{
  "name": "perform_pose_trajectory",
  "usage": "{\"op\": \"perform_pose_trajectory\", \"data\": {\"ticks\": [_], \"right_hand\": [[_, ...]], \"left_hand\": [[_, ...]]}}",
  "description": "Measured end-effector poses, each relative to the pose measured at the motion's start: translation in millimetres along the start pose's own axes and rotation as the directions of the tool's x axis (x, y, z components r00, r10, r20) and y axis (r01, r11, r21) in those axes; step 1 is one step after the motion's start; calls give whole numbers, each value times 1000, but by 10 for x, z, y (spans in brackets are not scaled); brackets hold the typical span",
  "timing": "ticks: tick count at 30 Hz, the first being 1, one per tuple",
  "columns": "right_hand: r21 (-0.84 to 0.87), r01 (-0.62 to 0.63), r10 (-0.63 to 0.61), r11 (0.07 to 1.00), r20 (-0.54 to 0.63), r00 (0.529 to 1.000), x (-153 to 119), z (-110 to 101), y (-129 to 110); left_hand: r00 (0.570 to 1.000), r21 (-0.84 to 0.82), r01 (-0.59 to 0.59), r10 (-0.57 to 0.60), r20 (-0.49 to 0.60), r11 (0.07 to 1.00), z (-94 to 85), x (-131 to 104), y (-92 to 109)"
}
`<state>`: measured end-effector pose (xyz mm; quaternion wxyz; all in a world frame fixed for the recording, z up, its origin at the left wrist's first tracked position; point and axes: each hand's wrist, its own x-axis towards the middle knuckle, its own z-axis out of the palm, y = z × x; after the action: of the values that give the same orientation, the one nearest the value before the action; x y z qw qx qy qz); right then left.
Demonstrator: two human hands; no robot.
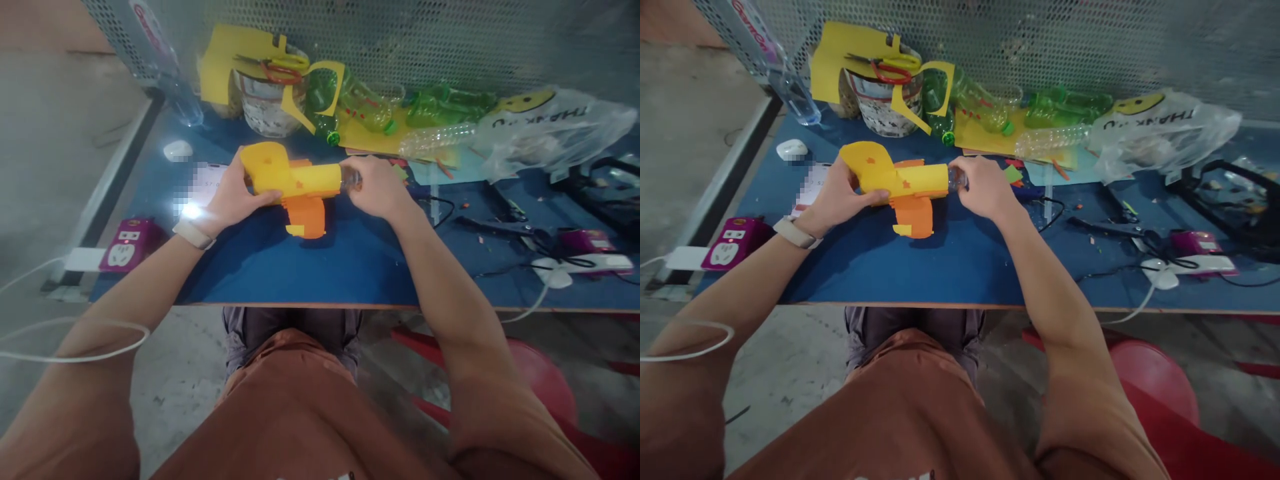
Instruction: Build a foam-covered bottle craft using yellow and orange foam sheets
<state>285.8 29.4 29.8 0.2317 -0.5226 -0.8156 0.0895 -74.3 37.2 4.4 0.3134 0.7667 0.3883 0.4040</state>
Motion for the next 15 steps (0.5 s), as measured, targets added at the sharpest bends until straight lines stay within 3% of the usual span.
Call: {"op": "perform_pose_trajectory", "data": {"ticks": [4,9,15], "right_hand": [[57,-19,22,998,-41,999,-5,-7,-51],[185,8,18,983,-142,990,1,-42,-131],[319,-37,80,947,-124,989,13,-108,-187]], "left_hand": [[995,-51,-33,28,-98,998,-8,24,53],[989,-35,-3,-3,-147,999,-40,44,61],[983,-40,-38,30,-179,999,-54,44,62]]}}
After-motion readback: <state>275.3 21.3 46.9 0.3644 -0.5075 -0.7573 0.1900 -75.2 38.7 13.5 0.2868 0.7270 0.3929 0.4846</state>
